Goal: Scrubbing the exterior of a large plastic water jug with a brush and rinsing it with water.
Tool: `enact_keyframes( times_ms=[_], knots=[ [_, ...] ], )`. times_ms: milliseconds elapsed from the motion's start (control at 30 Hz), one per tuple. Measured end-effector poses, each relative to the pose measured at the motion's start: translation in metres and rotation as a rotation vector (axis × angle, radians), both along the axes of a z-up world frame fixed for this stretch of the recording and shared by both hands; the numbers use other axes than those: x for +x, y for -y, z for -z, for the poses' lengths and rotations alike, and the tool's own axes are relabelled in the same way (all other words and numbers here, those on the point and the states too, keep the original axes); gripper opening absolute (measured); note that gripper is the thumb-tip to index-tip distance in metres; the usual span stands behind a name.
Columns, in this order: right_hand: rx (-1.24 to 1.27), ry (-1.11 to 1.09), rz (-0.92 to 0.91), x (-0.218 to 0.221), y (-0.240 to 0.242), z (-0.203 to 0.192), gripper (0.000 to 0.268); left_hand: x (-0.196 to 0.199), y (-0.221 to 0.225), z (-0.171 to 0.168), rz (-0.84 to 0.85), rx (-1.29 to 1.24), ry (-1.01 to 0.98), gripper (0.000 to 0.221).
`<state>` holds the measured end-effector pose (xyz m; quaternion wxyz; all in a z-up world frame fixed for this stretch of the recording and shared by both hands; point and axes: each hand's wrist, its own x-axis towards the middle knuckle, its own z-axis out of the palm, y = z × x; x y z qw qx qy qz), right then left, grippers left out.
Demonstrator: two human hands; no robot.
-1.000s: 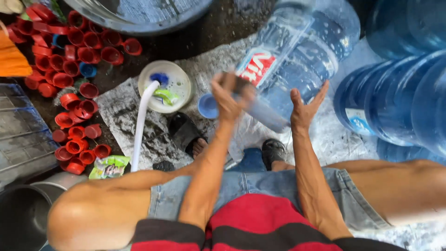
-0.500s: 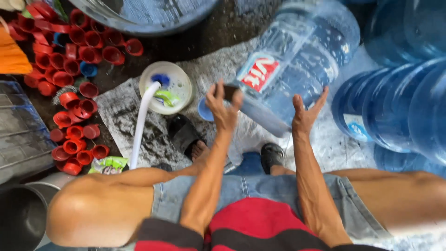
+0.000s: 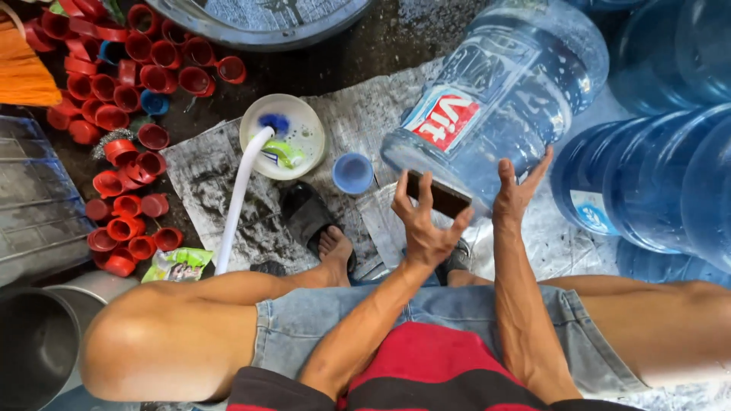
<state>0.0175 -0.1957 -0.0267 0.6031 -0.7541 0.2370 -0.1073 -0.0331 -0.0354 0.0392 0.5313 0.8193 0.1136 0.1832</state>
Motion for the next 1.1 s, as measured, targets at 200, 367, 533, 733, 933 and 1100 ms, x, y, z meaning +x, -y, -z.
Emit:
enact_keyframes(
  times_ms=[200,367,533,733,933,1100],
  knots=[
    [-0.074,-0.047,0.000,0.003,-0.015,-0.017,0.092,0.046,-0.056,0.085,-0.323,-0.467,-0.250,0.061],
    [0.002,-0.051,0.020,-0.001,-0.013,-0.008,0.094,-0.021,0.019,0.049,-0.129,-0.373,-0.189,0.064],
    [0.018,-0.033,0.036,0.000,-0.018,-0.016,0.100,0.026,-0.027,0.143,-0.054,0.394,0.068,0.057],
    [0.009,0.032,0.021,-0.004,-0.008,-0.010,0.103,0.015,-0.006,0.007,-0.120,-0.254,-0.147,0.084],
    [0.235,0.153,0.085,-0.013,0.020,0.012,0.072,0.041,-0.041,0.037,0.128,0.214,0.277,0.095],
    [-0.173,-0.106,0.103,0.007,-0.006,-0.004,0.112,0.048,-0.045,0.006,0.103,0.212,0.219,0.082]
  ],
)
